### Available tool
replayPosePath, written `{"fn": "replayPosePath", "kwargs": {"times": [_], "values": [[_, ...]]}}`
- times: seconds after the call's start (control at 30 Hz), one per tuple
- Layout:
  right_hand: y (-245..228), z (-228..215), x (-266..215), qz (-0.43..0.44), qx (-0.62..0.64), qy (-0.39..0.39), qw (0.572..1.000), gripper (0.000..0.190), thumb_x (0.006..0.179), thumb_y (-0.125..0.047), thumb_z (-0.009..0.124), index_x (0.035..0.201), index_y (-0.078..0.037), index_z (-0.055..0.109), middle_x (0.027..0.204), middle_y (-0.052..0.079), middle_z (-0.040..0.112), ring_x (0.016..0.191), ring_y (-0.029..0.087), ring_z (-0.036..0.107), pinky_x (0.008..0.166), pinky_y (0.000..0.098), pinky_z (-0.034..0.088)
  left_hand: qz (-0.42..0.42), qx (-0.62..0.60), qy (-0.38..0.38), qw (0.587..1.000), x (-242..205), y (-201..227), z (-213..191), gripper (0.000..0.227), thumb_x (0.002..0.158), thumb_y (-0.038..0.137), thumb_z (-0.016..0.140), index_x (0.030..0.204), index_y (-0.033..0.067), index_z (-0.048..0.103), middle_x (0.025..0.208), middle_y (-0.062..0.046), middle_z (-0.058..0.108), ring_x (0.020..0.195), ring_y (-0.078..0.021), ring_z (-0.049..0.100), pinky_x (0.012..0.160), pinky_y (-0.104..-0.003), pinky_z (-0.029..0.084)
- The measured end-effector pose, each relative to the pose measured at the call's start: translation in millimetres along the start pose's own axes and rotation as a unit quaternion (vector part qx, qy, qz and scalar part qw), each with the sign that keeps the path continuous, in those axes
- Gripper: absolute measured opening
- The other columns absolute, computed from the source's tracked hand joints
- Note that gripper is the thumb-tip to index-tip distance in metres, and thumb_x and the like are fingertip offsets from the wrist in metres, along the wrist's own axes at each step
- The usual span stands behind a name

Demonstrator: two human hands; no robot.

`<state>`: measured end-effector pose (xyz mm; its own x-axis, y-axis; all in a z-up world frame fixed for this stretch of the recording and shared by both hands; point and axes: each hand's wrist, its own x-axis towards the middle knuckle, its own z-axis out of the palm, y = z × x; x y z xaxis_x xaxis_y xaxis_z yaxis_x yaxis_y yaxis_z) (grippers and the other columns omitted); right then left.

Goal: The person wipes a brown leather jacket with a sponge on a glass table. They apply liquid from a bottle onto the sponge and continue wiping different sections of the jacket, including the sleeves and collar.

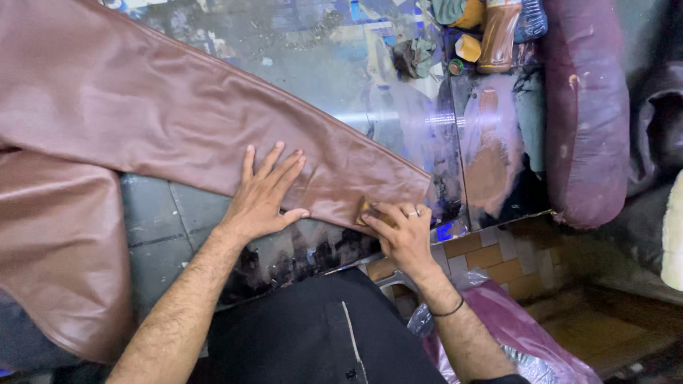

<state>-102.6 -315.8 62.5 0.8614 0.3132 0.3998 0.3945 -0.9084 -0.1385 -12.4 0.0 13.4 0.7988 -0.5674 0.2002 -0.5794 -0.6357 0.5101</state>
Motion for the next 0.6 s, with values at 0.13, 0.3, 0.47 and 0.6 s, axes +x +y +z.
{"fn": "replayPosePath", "kwargs": {"times": [0.13, 0.3, 0.47, 0.6], "values": [[-1, 12, 31, 0.144, 0.061, 0.036, 0.987, 0.020, 0.099, -0.010, 0.069, 0.113, -0.023, 0.075, 0.121, -0.004, 0.067, 0.114, 0.017, 0.062, 0.096, 0.0354, 0.046, -0.003, -0.003, -0.002, 1.000, -1, 1, -1, 0.105, 0.074, 0.054, 0.081, 0.155, 0.0081, 0.034, 0.161, -0.009, 0.037, 0.155, -0.0311, 0.019, 0.123, -0.066, 0.002], [-14, 32, 66, -0.170, 0.066, -0.041, 0.982, 0.022, 0.084, -0.014, 0.075, 0.103, -0.024, 0.078, 0.115, -0.004, 0.068, 0.101, 0.020, 0.059, 0.089, 0.0443, 0.039, -0.007, -0.009, -0.006, 1.000, 0, 2, -4, 0.106, 0.071, 0.052, 0.082, 0.155, 0.0084, 0.035, 0.162, -0.009, 0.037, 0.154, -0.0310, 0.020, 0.123, -0.065, 0.003], [3, 44, 99, -0.021, 0.014, 0.012, 1.000, 0.023, 0.091, -0.008, 0.072, 0.107, -0.025, 0.075, 0.119, -0.005, 0.068, 0.103, 0.021, 0.060, 0.088, 0.0426, 0.039, -0.006, -0.021, 0.001, 1.000, -4, 2, -3, 0.105, 0.074, 0.052, 0.082, 0.156, 0.0079, 0.035, 0.162, -0.010, 0.038, 0.155, -0.0320, 0.020, 0.123, -0.065, 0.004], [15, 31, 97, 0.001, 0.021, -0.008, 1.000, 0.025, 0.091, -0.011, 0.072, 0.113, -0.021, 0.075, 0.115, -0.001, 0.067, 0.103, 0.023, 0.060, 0.085, 0.0420, 0.038, -0.007, -0.022, -0.004, 1.000, 0, 2, -8, 0.106, 0.072, 0.052, 0.083, 0.155, 0.0069, 0.035, 0.161, -0.009, 0.038, 0.154, -0.0314, 0.021, 0.123, -0.065, 0.003]]}}
